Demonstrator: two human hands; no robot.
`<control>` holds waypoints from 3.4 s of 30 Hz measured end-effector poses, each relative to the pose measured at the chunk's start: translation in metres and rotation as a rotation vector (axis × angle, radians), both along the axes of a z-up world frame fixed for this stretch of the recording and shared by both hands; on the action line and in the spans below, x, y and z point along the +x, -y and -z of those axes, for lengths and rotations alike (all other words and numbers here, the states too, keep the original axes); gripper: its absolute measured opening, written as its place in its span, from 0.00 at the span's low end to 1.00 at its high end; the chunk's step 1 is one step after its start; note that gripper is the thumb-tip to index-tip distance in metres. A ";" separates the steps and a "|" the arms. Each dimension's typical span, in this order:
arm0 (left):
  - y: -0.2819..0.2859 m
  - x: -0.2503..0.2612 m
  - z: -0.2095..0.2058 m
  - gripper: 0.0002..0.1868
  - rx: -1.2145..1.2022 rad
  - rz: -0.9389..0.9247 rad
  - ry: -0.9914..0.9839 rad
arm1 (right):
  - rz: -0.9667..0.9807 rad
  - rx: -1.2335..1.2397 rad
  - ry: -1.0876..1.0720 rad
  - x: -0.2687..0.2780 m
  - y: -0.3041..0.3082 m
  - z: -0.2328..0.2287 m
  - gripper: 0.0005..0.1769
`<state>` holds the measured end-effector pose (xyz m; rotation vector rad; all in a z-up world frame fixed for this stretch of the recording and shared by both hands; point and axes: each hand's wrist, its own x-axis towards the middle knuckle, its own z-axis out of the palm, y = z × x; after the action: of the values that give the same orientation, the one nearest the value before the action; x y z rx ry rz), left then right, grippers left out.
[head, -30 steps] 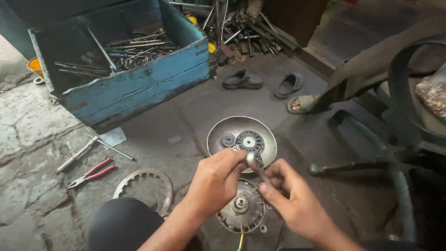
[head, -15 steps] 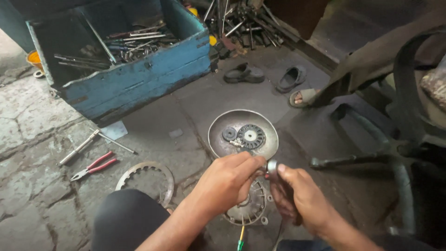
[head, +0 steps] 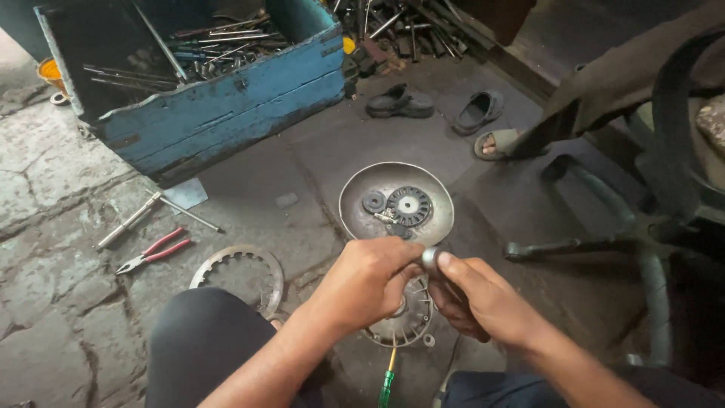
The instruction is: The recorder uses a screwdriver and a socket wrench to disassemble and reassemble components of an automotive alternator.
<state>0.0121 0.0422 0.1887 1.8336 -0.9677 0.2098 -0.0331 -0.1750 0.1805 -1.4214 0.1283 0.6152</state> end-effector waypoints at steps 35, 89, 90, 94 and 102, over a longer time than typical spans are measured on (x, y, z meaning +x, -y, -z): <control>-0.024 0.029 0.056 0.19 0.408 -0.240 -0.032 | -0.250 -1.571 0.214 0.129 0.125 0.381 0.13; 0.040 0.019 0.007 0.11 -0.341 -0.171 -0.816 | 0.709 0.334 0.245 0.030 0.019 0.035 0.09; 0.042 0.023 0.017 0.11 -0.357 -0.079 -0.917 | 0.743 0.234 0.181 0.031 0.014 0.024 0.09; 0.057 0.040 0.071 0.13 -0.333 0.053 -1.013 | 0.716 0.223 0.120 0.036 0.017 0.025 0.10; 0.069 0.034 0.074 0.11 -0.542 -0.017 -1.042 | 0.717 0.373 0.207 0.031 0.006 0.032 0.09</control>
<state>0.0459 -0.0269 0.1149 1.1737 -0.1231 -0.4157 -0.0019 -0.1809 0.1485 -0.9727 0.3222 -0.1012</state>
